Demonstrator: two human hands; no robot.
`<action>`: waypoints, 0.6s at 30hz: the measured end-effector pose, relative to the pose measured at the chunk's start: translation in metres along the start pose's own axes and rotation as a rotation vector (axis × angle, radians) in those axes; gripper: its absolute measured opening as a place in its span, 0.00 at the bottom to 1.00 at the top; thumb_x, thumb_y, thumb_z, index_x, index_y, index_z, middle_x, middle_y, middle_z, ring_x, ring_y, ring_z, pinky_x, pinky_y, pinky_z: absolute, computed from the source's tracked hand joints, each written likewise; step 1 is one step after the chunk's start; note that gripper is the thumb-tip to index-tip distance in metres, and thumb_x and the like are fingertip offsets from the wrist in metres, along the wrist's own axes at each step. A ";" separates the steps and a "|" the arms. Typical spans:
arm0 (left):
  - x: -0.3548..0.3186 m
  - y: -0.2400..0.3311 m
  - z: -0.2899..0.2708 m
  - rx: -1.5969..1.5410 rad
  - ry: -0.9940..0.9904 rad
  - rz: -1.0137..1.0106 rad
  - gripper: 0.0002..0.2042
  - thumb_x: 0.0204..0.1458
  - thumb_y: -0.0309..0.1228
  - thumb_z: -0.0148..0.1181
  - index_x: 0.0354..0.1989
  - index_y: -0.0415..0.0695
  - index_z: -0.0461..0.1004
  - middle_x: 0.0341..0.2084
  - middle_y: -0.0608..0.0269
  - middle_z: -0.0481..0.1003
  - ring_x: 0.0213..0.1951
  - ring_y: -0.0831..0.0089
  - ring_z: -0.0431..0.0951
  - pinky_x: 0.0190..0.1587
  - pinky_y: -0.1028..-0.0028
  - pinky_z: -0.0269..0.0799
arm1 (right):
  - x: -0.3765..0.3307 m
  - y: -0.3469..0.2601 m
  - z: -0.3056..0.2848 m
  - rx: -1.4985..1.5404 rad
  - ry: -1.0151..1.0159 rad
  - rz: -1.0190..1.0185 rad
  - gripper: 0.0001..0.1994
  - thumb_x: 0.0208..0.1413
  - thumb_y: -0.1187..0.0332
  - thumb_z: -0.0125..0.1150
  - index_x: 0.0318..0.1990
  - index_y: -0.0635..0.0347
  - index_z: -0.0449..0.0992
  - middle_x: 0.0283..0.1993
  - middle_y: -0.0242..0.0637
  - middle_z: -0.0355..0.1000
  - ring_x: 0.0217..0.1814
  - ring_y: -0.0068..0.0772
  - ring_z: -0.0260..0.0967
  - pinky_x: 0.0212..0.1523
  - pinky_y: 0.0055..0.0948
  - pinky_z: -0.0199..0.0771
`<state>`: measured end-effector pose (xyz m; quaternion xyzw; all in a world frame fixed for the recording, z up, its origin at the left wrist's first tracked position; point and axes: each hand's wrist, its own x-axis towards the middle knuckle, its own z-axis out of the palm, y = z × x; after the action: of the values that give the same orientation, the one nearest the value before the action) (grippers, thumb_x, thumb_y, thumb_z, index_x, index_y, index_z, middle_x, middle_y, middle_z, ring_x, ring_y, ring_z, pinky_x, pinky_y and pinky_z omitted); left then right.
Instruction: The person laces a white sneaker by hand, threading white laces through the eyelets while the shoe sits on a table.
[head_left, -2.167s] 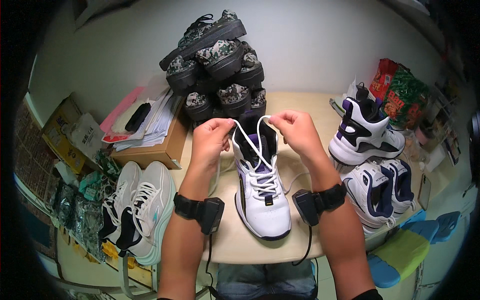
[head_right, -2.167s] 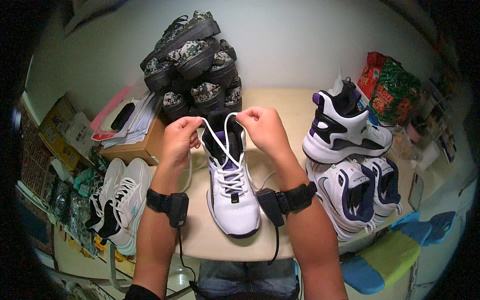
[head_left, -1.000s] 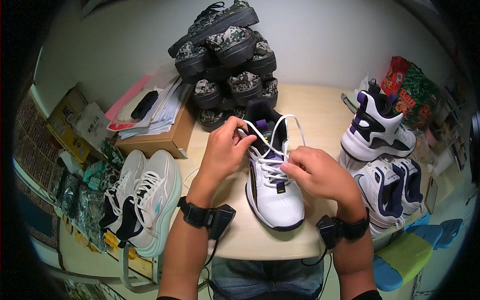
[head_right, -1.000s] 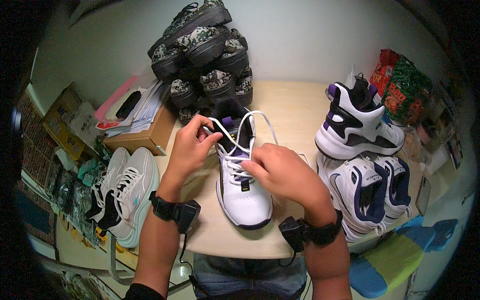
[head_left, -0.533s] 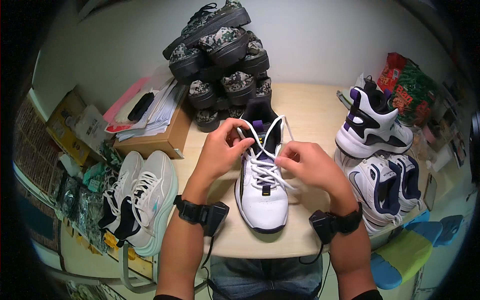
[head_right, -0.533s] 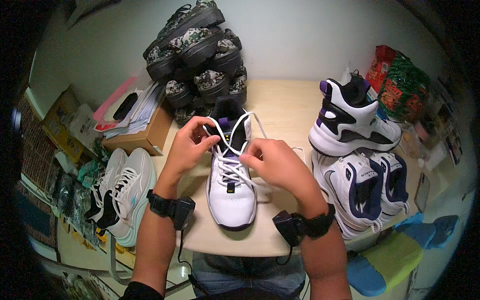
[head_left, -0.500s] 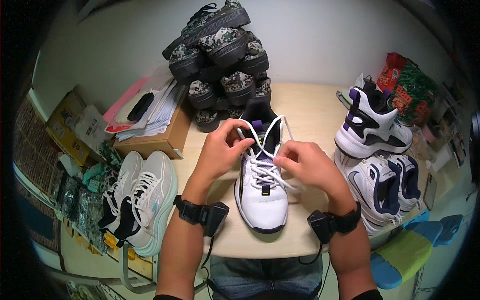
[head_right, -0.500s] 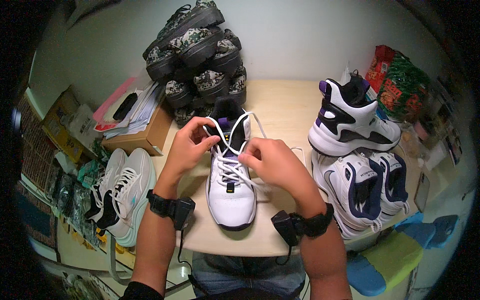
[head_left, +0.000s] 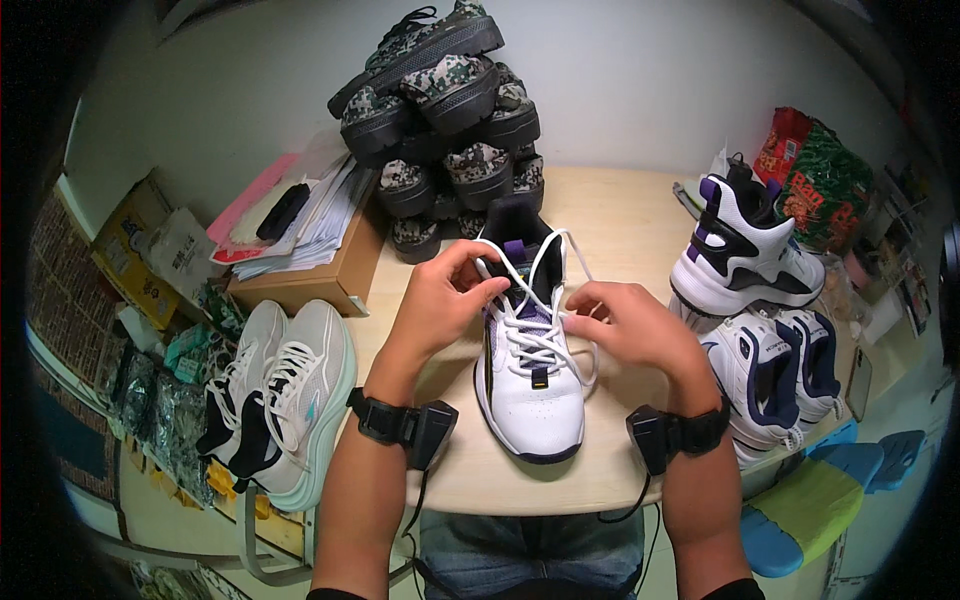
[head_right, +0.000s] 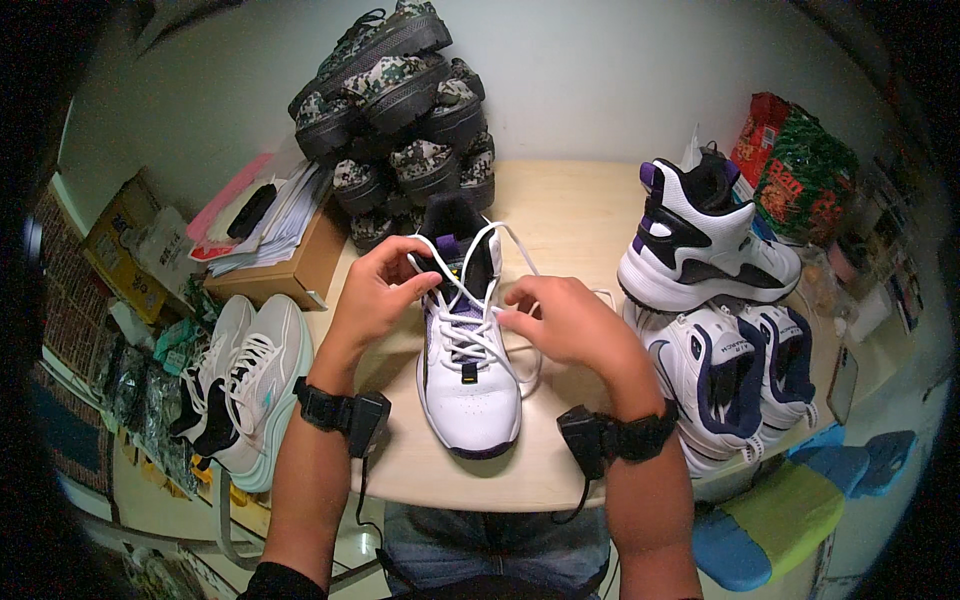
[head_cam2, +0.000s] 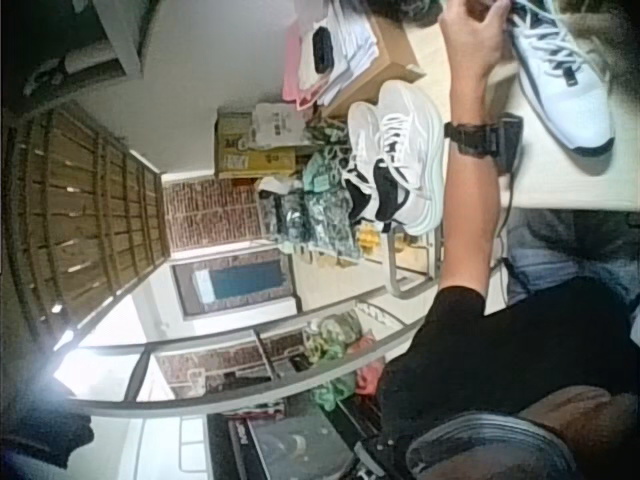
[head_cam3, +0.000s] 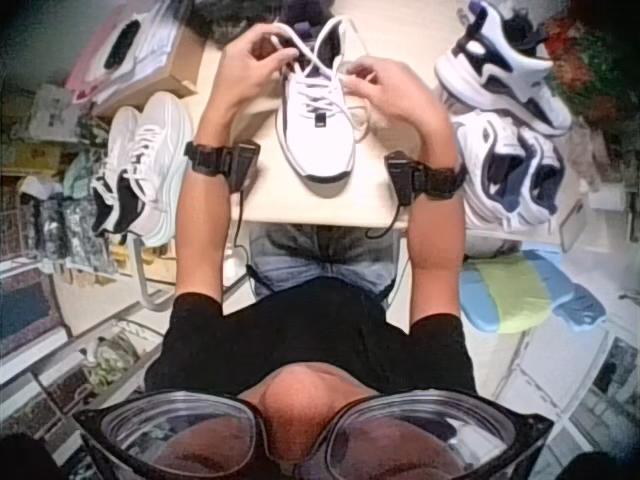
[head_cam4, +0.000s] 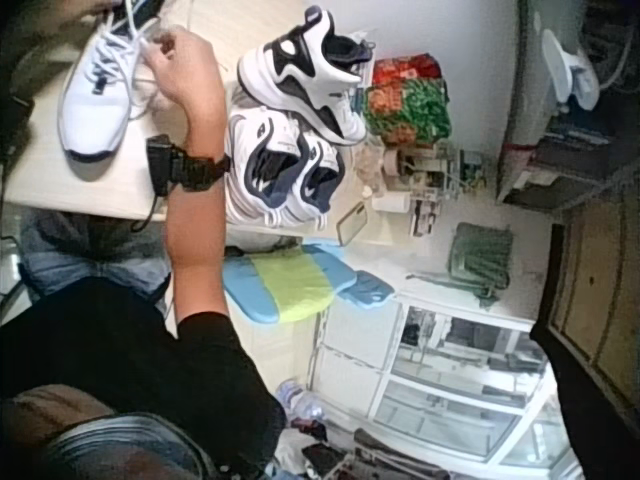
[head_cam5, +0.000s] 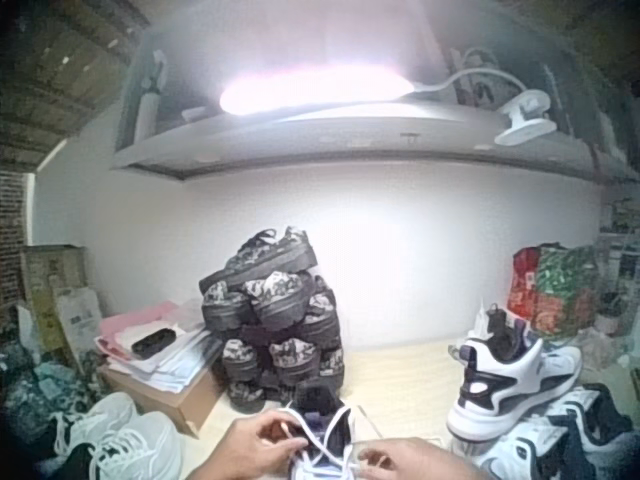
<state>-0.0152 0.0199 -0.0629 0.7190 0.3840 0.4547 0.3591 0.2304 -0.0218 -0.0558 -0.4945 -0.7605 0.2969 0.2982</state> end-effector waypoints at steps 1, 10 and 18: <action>0.000 0.000 0.000 -0.014 0.001 0.002 0.13 0.49 0.21 0.67 0.43 0.40 0.73 0.24 0.73 0.71 0.26 0.87 0.70 0.29 0.84 0.66 | 0.001 -0.004 0.001 -0.001 0.000 0.001 0.09 0.53 0.65 0.62 0.35 0.61 0.79 0.33 0.48 0.77 0.37 0.49 0.75 0.40 0.38 0.73; 0.001 0.003 0.004 -0.014 0.001 0.015 0.14 0.49 0.21 0.67 0.44 0.40 0.74 0.23 0.73 0.71 0.25 0.88 0.69 0.28 0.85 0.64 | -0.003 0.021 0.000 -0.462 -0.251 0.191 0.11 0.51 0.64 0.63 0.35 0.62 0.79 0.30 0.44 0.77 0.32 0.42 0.75 0.36 0.33 0.73; 0.000 0.002 0.002 0.015 -0.009 0.041 0.12 0.50 0.21 0.65 0.42 0.40 0.72 0.23 0.73 0.69 0.25 0.87 0.68 0.27 0.84 0.63 | 0.002 0.000 -0.001 -0.034 -0.011 -0.107 0.11 0.54 0.62 0.61 0.34 0.62 0.79 0.31 0.48 0.76 0.33 0.47 0.73 0.37 0.35 0.72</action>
<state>-0.0126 0.0182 -0.0617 0.7316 0.3709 0.4557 0.3459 0.2308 -0.0199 -0.0552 -0.4566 -0.7924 0.2704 0.3009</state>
